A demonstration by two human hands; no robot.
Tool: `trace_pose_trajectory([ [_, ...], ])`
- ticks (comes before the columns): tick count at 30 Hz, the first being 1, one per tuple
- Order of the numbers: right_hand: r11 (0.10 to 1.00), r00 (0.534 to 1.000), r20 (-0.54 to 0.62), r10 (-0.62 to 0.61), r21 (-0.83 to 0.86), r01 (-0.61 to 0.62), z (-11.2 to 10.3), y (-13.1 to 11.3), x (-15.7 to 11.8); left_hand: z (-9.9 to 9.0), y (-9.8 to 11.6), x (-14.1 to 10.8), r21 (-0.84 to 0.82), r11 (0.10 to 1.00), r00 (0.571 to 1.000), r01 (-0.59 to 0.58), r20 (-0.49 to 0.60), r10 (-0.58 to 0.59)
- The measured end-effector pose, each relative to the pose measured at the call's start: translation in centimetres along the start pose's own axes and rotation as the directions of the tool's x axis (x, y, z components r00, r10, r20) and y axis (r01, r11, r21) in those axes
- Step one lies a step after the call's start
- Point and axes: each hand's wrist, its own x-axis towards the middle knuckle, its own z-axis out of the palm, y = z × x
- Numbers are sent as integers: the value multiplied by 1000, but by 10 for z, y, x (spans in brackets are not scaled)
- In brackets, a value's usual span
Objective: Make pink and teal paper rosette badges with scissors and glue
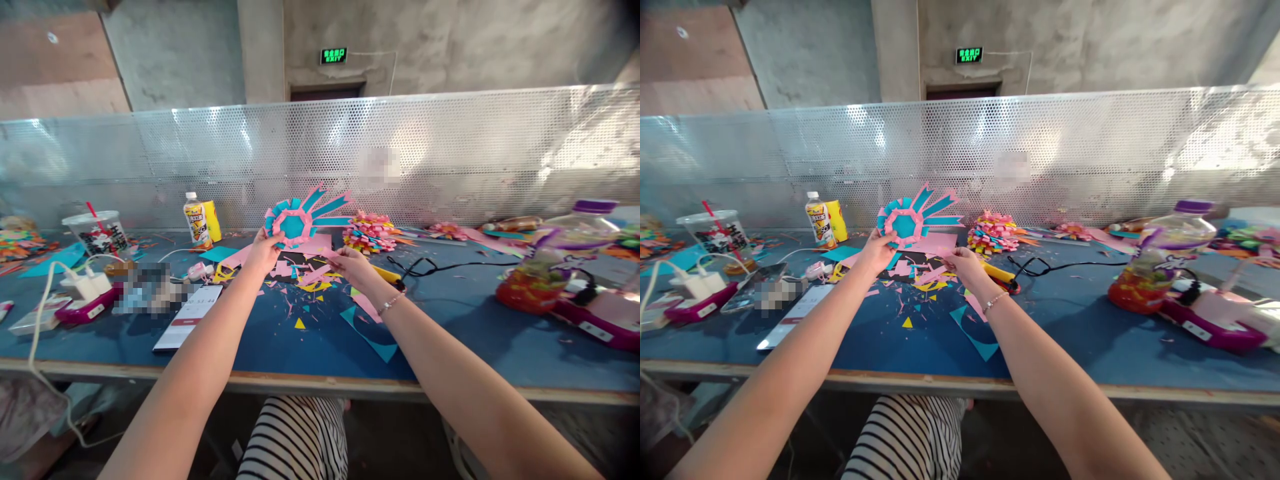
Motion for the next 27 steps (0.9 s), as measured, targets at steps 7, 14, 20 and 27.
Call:
trace_pose_trajectory([
  [7, 996, 999, 29, -41, -83, 44, 1, 1, -2, -4, -3, 2, 35, 999, 999, 7, 39, -8],
  [14, 993, 998, -22, -58, -108, 55, 5, 3, -2, -5, -8, 5, 46, 998, 998, 50, 29, -51],
  [20, 990, 997, -19, 70, 120, -67, 11, 6, -3, -1, -11, 4, 57, 998, 1000, 4, 29, -5],
  [27, 981, 986, -69, 151, 135, -141, 21, 11, -1, 4, -12, 0, 109, 988, 994, 112, -32, -109],
])
